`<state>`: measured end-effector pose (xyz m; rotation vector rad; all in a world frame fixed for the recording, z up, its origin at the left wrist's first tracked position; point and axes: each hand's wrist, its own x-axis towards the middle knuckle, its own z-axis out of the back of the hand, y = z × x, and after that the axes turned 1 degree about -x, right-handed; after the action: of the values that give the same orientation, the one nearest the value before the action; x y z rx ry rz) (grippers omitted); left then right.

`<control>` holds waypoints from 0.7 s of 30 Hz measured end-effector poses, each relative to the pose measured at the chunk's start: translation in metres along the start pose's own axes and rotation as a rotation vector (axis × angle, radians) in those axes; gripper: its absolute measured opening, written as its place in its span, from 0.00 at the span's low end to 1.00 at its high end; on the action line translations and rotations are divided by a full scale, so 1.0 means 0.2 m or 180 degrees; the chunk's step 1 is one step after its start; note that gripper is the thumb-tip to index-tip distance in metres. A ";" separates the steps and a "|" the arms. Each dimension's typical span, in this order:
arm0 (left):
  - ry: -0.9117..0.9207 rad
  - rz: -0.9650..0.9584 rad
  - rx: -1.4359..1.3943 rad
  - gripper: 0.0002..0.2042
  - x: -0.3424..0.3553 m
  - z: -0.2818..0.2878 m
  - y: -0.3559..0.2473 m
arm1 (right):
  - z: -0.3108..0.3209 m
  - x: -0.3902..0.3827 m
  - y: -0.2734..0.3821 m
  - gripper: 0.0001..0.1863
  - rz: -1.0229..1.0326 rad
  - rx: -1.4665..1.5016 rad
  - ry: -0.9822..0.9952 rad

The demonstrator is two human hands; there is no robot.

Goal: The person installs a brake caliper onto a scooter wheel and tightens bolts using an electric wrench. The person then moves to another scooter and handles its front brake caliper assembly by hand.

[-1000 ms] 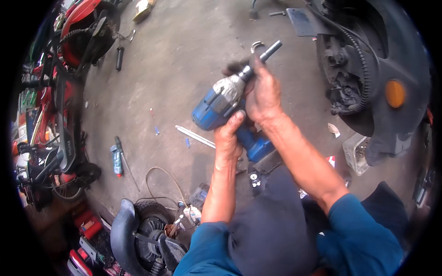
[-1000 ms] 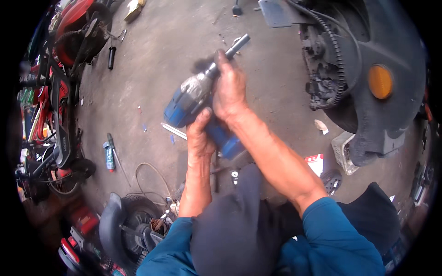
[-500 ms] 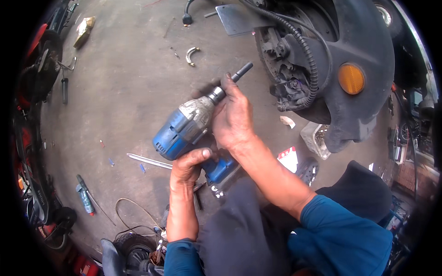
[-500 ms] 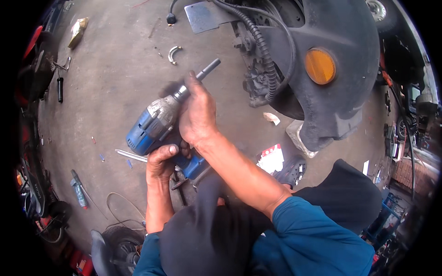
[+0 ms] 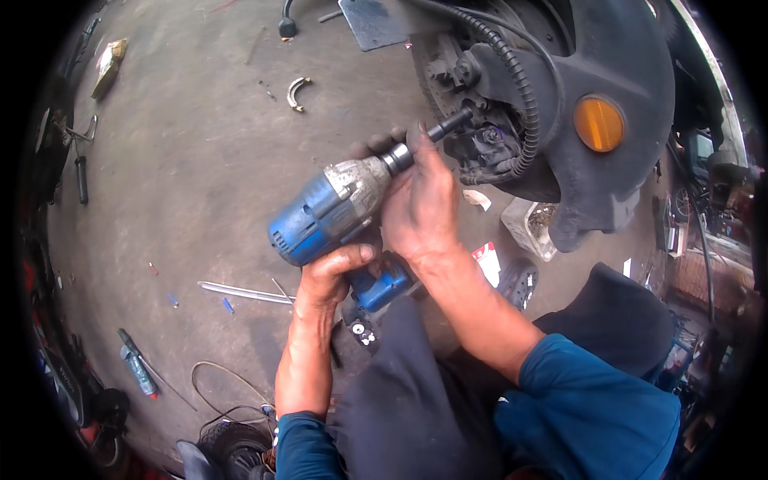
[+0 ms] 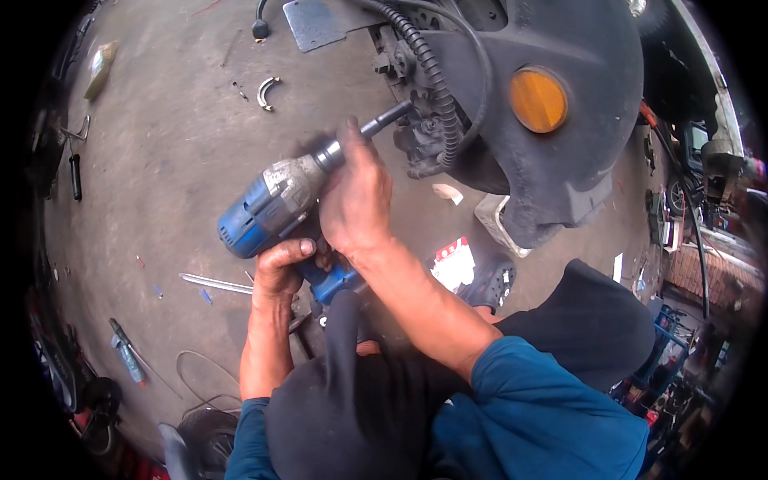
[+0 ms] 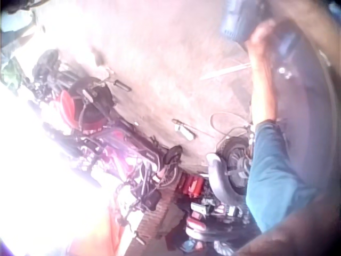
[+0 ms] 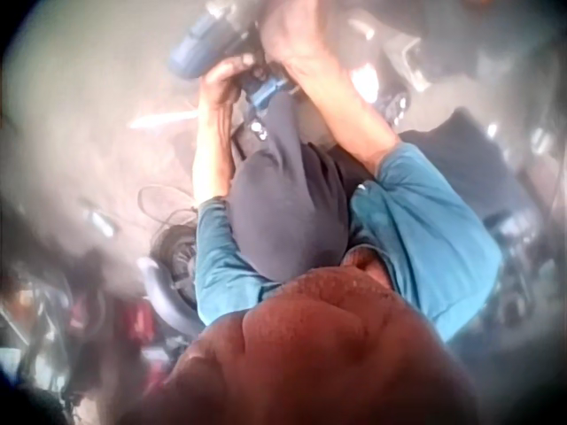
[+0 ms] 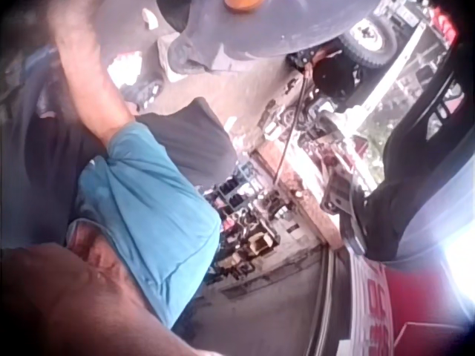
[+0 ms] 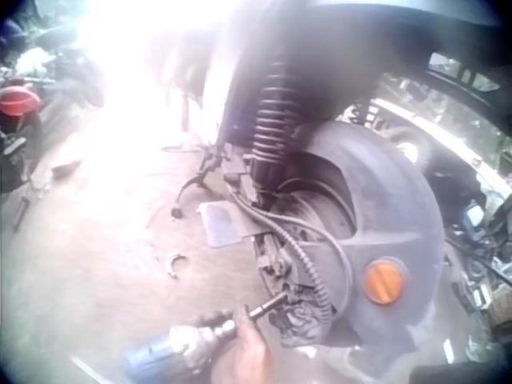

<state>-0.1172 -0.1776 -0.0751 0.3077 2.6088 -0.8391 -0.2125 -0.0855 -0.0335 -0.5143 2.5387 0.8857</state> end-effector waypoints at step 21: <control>-0.0038 -0.0020 0.1209 0.17 0.10 -0.06 -0.30 | -0.04 0.10 0.08 0.15 0.0147 0.0846 0.0611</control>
<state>-0.1586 -0.2168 -0.0432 0.3944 2.4269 -1.3341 -0.2384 -0.0838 -0.0293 -0.4780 2.7964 0.5221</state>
